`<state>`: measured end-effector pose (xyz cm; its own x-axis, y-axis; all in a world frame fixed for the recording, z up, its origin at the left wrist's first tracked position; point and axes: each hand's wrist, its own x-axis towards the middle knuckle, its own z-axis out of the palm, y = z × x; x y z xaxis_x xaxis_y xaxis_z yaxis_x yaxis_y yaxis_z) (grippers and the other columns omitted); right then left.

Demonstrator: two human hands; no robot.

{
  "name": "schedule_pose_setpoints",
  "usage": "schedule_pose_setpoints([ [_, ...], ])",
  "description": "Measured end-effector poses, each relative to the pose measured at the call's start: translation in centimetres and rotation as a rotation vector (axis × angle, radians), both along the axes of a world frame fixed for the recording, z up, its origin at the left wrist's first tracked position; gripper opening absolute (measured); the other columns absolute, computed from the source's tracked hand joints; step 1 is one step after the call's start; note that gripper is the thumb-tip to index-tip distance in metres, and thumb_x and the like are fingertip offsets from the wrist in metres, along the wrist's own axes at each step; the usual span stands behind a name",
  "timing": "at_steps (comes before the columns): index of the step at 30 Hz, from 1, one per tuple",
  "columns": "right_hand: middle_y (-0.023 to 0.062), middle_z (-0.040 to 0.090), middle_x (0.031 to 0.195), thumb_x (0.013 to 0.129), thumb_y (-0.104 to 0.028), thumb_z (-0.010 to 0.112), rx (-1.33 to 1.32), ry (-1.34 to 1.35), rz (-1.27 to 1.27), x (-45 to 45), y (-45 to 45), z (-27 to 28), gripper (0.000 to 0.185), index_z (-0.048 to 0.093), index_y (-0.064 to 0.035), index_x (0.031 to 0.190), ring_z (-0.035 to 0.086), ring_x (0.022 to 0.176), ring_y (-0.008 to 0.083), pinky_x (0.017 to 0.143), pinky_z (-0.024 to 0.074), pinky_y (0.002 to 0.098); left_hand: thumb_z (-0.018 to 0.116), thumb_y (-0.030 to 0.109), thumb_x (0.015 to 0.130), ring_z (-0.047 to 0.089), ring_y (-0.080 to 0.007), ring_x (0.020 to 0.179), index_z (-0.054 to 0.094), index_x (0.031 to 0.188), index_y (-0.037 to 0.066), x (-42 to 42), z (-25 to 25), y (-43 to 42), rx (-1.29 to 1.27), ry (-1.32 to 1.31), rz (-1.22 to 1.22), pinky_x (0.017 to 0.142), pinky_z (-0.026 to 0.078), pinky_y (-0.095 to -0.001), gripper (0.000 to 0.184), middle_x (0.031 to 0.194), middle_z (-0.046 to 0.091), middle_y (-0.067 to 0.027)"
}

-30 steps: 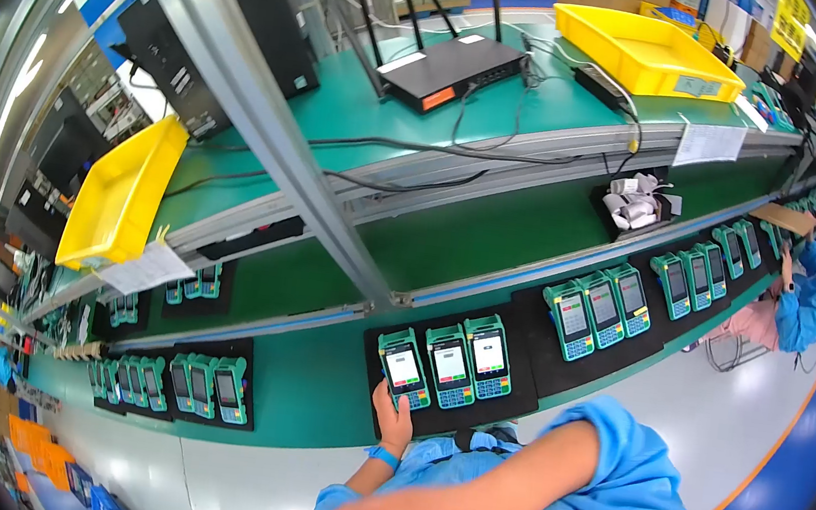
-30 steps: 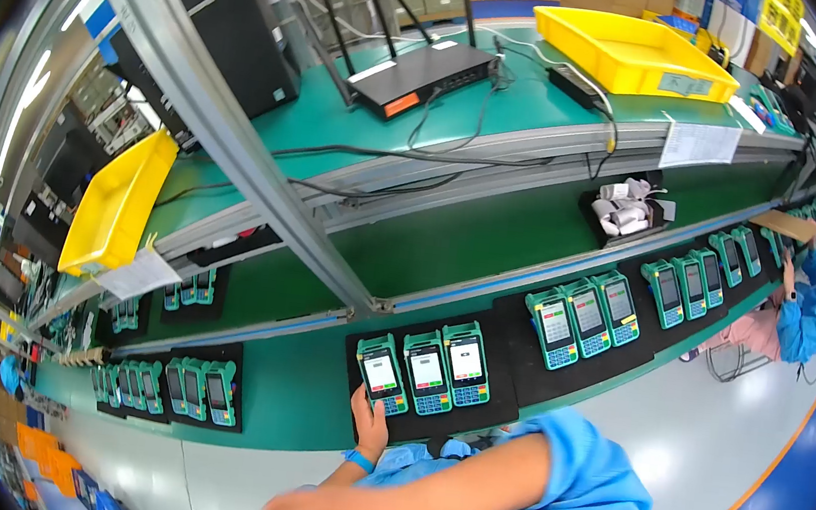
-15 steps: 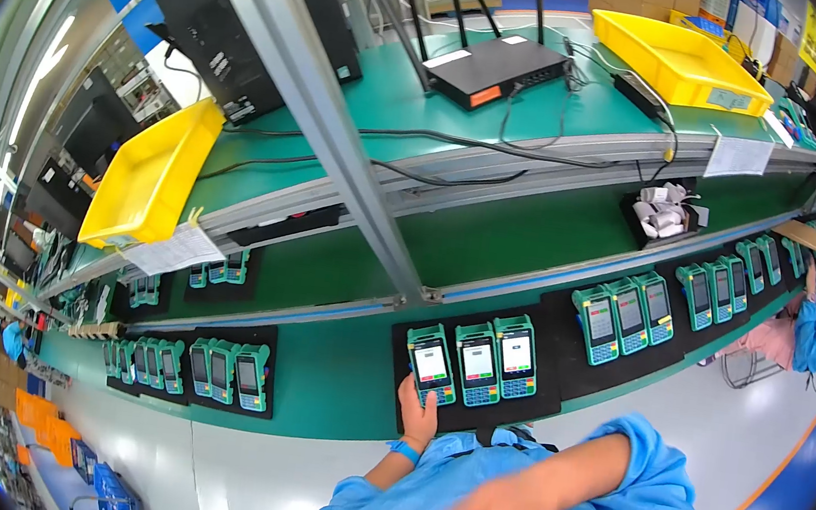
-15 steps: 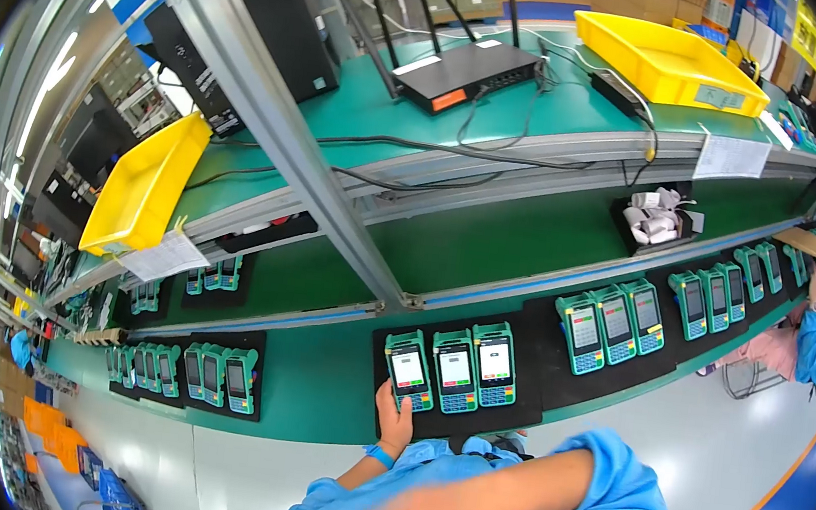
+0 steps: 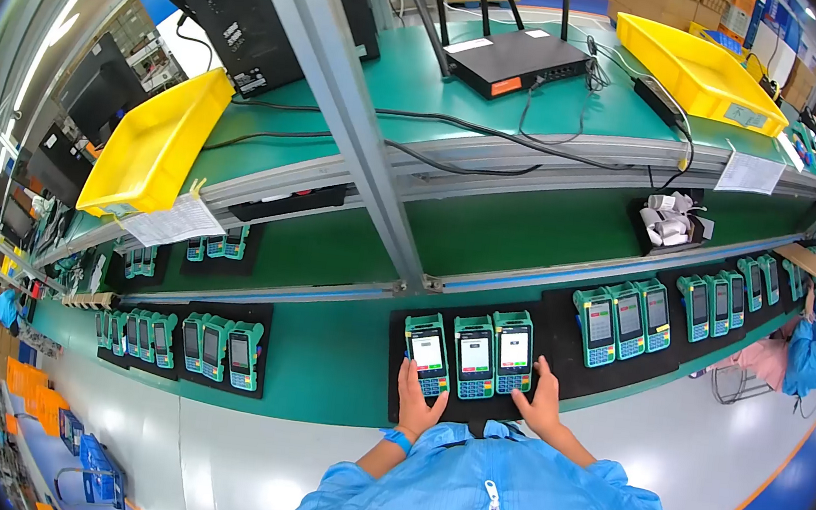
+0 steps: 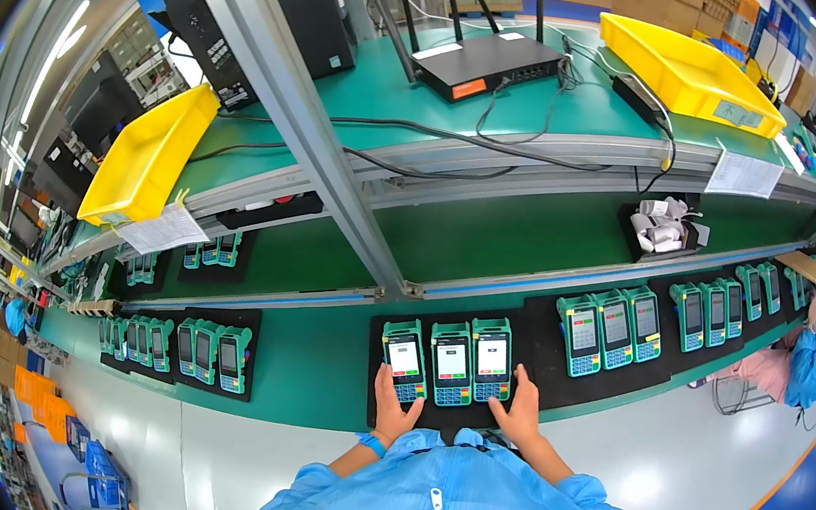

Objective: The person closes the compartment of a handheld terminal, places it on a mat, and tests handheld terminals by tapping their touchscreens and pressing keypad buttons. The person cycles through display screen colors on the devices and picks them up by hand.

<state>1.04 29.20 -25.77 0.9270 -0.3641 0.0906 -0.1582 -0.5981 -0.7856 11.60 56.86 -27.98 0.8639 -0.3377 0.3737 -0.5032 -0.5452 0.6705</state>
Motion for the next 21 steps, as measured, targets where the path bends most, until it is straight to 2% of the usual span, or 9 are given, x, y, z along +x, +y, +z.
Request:
schedule_pose_setpoints([
  [2, 0.0235, 0.041, 0.15, 0.082, -0.03, 0.078, -0.136, -0.032, 0.099, -0.7, 0.1, -0.9, 0.093, 0.028, 0.0016, 0.154, 0.039, 0.136, 0.0436, 0.115, 0.0303, 0.0515, 0.078, 0.031, 0.085, 0.029, -0.0521, 0.143, 0.021, 0.157, -0.002, -0.1, 0.1, 0.0, 0.012, -0.003, -0.01, 0.117, 0.029, -0.0539, 0.098, 0.157, 0.022, -0.0355],
  [4, 0.0225, 0.041, 0.151, 0.082, -0.031, 0.078, -0.16, -0.011, 0.131, -0.8, 0.0, -0.5, 0.093, 0.029, 0.0004, 0.154, 0.037, 0.138, 0.0427, 0.116, 0.0299, 0.0511, 0.078, 0.028, 0.083, 0.025, -0.0541, 0.144, 0.02, 0.157, -0.002, -0.1, 0.2, 0.0, -0.007, 0.003, -0.041, 0.117, 0.027, -0.0579, 0.099, 0.156, 0.019, -0.038],
  [6, 0.0217, 0.041, 0.151, 0.082, -0.033, 0.079, -0.149, 0.03, 0.138, -0.8, -0.1, -0.2, 0.093, 0.03, -0.0012, 0.154, 0.035, 0.14, 0.0422, 0.117, 0.0292, 0.051, 0.079, 0.028, 0.083, 0.025, -0.0541, 0.144, 0.02, 0.157, -0.001, -0.2, 0.2, -0.1, -0.017, 0.003, -0.044, 0.116, 0.028, -0.0581, 0.099, 0.157, 0.019, -0.0381],
  [11, 0.0211, 0.041, 0.151, 0.079, -0.033, 0.083, -0.167, 0.03, 0.143, -0.8, 0.0, 0.0, 0.1, 0.027, -0.0018, 0.155, 0.036, 0.14, 0.0414, 0.116, 0.0298, 0.0515, 0.081, 0.028, 0.081, 0.025, -0.0545, 0.144, 0.021, 0.157, 0.002, -0.3, 0.5, -0.2, -0.003, -0.01, -0.054, 0.115, 0.029, -0.0585, 0.101, 0.158, 0.017, -0.038],
  [16, 0.0209, 0.042, 0.15, 0.074, -0.032, 0.087, -0.204, 0.035, 0.144, 0.0, 0.0, -0.1, 0.107, 0.026, -0.0007, 0.156, 0.037, 0.139, 0.0405, 0.114, 0.0311, 0.0516, 0.087, 0.029, 0.076, 0.025, -0.0511, 0.145, 0.021, 0.155, -0.002, -0.2, 0.2, -0.2, 0.033, -0.011, -0.013, 0.118, 0.028, -0.0557, 0.108, 0.157, 0.021, -0.0356],
  [19, 0.0217, 0.043, 0.149, 0.073, -0.034, 0.087, -0.246, 0.041, 0.081, 0.3, 0.2, -0.3, 0.109, 0.025, 0.0018, 0.156, 0.039, 0.138, 0.0388, 0.112, 0.0314, 0.0512, 0.088, 0.028, 0.076, 0.028, -0.0504, 0.145, 0.02, 0.156, 0.001, -0.1, -0.2, -0.1, 0.032, -0.022, 0.008, 0.117, 0.031, -0.054, 0.109, 0.158, 0.021, -0.0327],
  [21, 0.0223, 0.045, 0.148, 0.073, -0.036, 0.086, -0.256, 0.037, 0.051, 0.3, 0.4, -0.7, 0.109, 0.026, 0.0034, 0.156, 0.041, 0.137, 0.0379, 0.111, 0.0315, 0.0507, 0.088, 0.028, 0.076, 0.027, -0.0491, 0.145, 0.018, 0.156, -0.003, -0.1, -0.4, -0.1, 0.01, -0.002, 0.007, 0.119, 0.028, -0.0536, 0.111, 0.158, 0.022, -0.0324],
])
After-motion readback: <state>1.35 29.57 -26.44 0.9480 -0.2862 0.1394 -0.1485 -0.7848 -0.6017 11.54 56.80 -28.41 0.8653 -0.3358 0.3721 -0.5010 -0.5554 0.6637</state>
